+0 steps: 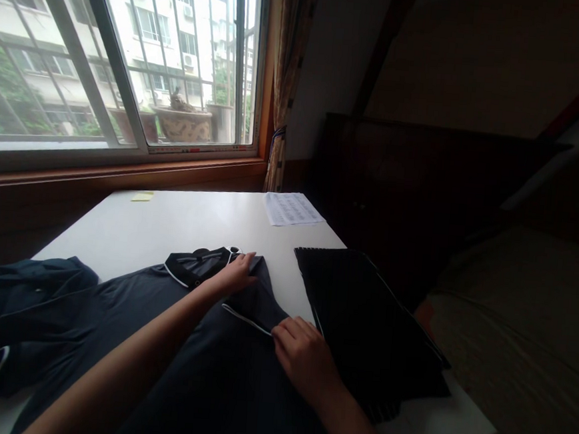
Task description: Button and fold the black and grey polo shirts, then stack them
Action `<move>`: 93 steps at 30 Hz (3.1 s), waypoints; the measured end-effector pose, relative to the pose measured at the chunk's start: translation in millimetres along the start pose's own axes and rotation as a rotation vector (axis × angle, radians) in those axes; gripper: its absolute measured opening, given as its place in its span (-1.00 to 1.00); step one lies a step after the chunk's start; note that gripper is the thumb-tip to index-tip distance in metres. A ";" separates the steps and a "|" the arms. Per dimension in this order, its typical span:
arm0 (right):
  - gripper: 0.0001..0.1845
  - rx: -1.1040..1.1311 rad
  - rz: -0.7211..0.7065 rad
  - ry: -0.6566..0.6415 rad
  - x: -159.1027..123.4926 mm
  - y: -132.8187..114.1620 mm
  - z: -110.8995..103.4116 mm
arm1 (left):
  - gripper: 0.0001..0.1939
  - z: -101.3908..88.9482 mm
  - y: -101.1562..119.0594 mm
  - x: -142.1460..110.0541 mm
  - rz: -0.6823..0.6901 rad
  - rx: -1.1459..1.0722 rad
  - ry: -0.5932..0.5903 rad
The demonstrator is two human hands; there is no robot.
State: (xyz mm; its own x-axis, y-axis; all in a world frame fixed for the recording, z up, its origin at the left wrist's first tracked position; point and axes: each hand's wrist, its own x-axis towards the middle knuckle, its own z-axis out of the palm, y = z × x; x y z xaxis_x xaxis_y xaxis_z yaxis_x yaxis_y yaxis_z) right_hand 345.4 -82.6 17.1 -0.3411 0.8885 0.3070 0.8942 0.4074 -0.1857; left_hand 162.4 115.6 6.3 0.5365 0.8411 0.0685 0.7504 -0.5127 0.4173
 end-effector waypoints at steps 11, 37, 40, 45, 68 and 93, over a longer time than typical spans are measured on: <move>-0.79 0.017 0.001 0.053 -3.8 4.1 4.7 | -0.12 -34.1 -16.2 -37.5 0.024 -0.243 -0.345; -0.76 0.042 -0.074 0.014 -1.1 3.3 8.0 | -0.43 19.4 5.2 -20.4 0.377 0.295 0.012; -0.54 -0.001 -0.029 -0.028 4.6 9.9 13.9 | -0.39 31.5 2.2 -9.7 0.364 0.312 0.029; -0.27 -0.033 0.049 -0.244 5.4 16.5 26.1 | -0.35 37.6 -6.8 6.7 0.328 0.324 0.021; -0.43 -0.107 0.034 -0.156 -21.6 4.0 8.8 | -0.38 18.6 3.2 -55.6 0.394 0.314 0.133; -0.23 -0.060 0.092 -0.175 120.8 5.6 90.9 | -0.37 -45.9 -137.9 -198.1 -0.105 0.418 0.084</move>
State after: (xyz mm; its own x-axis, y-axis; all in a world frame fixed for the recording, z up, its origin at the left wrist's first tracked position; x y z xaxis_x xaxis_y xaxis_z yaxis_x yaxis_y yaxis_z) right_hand 282.8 46.2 -31.6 -0.2980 0.9466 0.1233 0.9376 0.3145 -0.1482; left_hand -65.1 27.6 -23.2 0.4289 0.8944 0.1264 0.9001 -0.4351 0.0244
